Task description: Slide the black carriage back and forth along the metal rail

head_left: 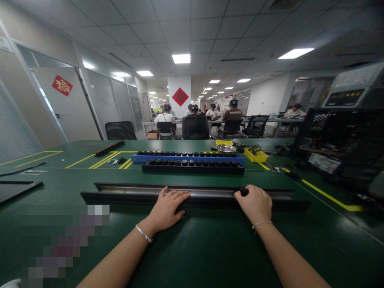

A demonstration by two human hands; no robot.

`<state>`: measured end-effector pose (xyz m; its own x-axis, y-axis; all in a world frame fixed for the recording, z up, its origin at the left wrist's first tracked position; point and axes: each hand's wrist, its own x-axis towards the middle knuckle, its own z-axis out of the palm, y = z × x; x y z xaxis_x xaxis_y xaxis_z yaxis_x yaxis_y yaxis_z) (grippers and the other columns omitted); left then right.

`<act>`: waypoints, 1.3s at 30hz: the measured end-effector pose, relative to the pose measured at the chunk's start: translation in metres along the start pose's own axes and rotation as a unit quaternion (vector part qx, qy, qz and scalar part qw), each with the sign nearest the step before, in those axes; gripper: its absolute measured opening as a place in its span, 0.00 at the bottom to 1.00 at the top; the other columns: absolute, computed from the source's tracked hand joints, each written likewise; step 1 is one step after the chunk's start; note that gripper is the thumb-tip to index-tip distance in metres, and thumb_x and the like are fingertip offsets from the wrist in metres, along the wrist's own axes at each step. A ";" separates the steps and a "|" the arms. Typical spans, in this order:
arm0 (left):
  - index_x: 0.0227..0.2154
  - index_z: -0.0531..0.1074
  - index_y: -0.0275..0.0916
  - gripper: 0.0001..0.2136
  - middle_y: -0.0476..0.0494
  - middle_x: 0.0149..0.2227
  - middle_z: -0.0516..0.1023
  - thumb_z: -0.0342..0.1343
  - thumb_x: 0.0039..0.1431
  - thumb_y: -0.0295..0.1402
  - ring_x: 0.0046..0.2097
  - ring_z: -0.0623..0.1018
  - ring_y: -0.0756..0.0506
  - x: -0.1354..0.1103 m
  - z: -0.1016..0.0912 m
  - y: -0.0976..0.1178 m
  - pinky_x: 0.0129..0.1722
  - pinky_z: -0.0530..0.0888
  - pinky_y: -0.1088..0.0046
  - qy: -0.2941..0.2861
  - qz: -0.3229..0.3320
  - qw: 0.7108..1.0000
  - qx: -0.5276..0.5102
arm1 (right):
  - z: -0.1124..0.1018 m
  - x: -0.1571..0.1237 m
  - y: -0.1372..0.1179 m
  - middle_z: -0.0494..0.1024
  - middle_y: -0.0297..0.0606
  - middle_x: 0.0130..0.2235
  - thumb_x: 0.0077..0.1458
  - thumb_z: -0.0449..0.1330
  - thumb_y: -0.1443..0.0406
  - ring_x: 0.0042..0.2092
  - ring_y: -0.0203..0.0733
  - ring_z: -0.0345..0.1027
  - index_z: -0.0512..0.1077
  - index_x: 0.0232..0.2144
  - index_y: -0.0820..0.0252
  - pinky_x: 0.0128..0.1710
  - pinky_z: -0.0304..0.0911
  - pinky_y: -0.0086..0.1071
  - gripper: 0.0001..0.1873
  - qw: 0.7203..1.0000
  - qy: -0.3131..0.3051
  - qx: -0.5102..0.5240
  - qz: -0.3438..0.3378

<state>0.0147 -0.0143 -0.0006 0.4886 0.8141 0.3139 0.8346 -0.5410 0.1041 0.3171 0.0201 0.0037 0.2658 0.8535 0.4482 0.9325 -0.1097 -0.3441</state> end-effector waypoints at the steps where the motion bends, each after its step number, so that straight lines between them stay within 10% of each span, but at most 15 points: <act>1: 0.57 0.53 0.55 0.30 0.51 0.58 0.64 0.54 0.52 0.33 0.57 0.63 0.41 0.000 0.000 0.000 0.59 0.43 0.45 -0.001 -0.001 1.000 -0.001 | 0.001 0.000 0.000 0.72 0.42 0.34 0.48 0.50 0.56 0.41 0.48 0.63 0.65 0.26 0.58 0.43 0.54 0.40 0.12 1.000 -0.001 0.001 0.001; 39: 0.57 0.53 0.54 0.30 0.51 0.58 0.64 0.55 0.51 0.33 0.57 0.63 0.41 0.001 0.002 -0.001 0.59 0.44 0.46 0.002 -0.001 1.000 0.014 | 0.004 0.005 0.013 0.73 0.45 0.39 0.48 0.48 0.55 0.45 0.51 0.63 0.67 0.31 0.60 0.51 0.48 0.49 0.16 0.999 0.011 -0.019 0.041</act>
<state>0.0150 -0.0126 -0.0023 0.4866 0.8141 0.3170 0.8418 -0.5339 0.0790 0.3294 0.0247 -0.0022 0.3477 0.8288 0.4384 0.9157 -0.1996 -0.3489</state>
